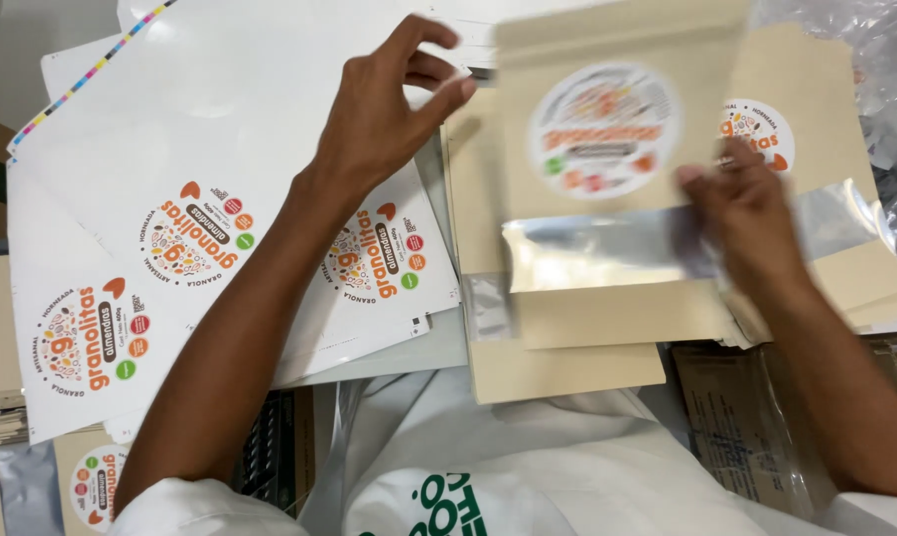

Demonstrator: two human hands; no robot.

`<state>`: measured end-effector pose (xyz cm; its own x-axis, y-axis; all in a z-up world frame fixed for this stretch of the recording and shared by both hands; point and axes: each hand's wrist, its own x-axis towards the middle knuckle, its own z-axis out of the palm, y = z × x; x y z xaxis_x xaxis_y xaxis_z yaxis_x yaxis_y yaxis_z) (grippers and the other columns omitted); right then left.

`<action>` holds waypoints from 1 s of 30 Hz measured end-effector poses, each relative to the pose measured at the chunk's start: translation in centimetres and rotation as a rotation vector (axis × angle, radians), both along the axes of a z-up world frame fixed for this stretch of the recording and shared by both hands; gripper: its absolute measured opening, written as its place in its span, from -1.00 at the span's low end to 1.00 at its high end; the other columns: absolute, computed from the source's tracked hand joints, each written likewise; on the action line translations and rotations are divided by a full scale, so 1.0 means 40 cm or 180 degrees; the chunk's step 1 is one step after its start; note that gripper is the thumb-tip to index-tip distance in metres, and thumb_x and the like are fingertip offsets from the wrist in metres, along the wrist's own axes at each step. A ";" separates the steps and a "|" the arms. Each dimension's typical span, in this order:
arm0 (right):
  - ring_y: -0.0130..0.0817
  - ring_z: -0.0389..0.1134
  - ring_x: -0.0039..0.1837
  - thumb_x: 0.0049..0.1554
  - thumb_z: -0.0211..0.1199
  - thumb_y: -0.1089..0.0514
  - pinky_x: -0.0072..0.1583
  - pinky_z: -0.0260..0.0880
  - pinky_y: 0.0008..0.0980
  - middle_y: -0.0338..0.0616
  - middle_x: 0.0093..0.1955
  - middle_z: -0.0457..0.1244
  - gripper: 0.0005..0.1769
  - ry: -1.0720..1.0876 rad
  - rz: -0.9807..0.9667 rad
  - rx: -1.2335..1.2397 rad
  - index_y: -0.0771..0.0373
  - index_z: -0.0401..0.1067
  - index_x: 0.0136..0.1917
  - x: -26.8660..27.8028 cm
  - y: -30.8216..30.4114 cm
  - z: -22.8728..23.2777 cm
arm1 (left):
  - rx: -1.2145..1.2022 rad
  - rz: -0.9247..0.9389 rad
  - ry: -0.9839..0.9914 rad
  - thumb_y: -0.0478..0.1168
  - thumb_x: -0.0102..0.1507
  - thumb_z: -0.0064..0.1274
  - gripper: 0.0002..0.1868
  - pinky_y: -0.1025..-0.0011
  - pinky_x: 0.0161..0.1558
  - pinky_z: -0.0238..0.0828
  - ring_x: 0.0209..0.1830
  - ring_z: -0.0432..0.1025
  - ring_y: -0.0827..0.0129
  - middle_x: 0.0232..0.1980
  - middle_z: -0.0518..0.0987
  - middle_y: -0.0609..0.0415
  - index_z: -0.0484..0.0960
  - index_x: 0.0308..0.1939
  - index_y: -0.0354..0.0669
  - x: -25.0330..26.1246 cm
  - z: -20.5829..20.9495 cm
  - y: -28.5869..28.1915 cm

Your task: Peel labels from a sheet and apply them to packaging bags

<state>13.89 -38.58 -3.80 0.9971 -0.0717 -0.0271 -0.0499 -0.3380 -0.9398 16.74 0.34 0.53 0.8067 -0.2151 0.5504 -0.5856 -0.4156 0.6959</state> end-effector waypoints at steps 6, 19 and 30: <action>0.05 0.29 0.14 0.48 0.31 0.40 0.09 0.33 -0.13 0.35 0.16 0.21 -0.56 -0.1601 -0.0096 -0.2002 0.56 0.16 0.47 0.095 -0.335 -0.003 | 0.2259 0.1422 0.1055 0.11 0.27 0.25 -0.01 -0.54 0.30 -0.07 0.55 -0.16 -0.47 0.60 -0.03 -0.40 0.02 0.54 -0.26 0.079 -0.194 0.029; -0.40 0.42 -0.14 0.10 0.32 -0.01 -0.10 0.40 -0.48 -0.11 -0.07 0.42 -0.47 0.0826 0.2032 -0.0011 0.26 0.45 0.28 0.017 0.447 0.073 | 0.0430 0.1237 -0.0883 -0.23 0.31 0.01 -0.92 0.01 -0.52 0.34 -0.50 0.55 -0.12 -0.40 0.70 -0.08 0.46 -0.18 -0.10 0.132 -0.034 -0.205; -0.10 0.56 -0.14 0.26 0.29 0.20 -0.08 0.68 -0.26 0.24 -0.20 0.41 -0.73 0.1311 0.1197 0.2479 0.54 0.42 -0.05 0.093 0.442 -0.012 | 0.1566 0.1051 0.0745 0.06 0.35 0.14 -0.45 -0.39 0.17 0.30 0.14 0.50 -0.38 0.18 0.60 -0.34 0.61 0.23 -0.31 -0.140 -0.029 -0.035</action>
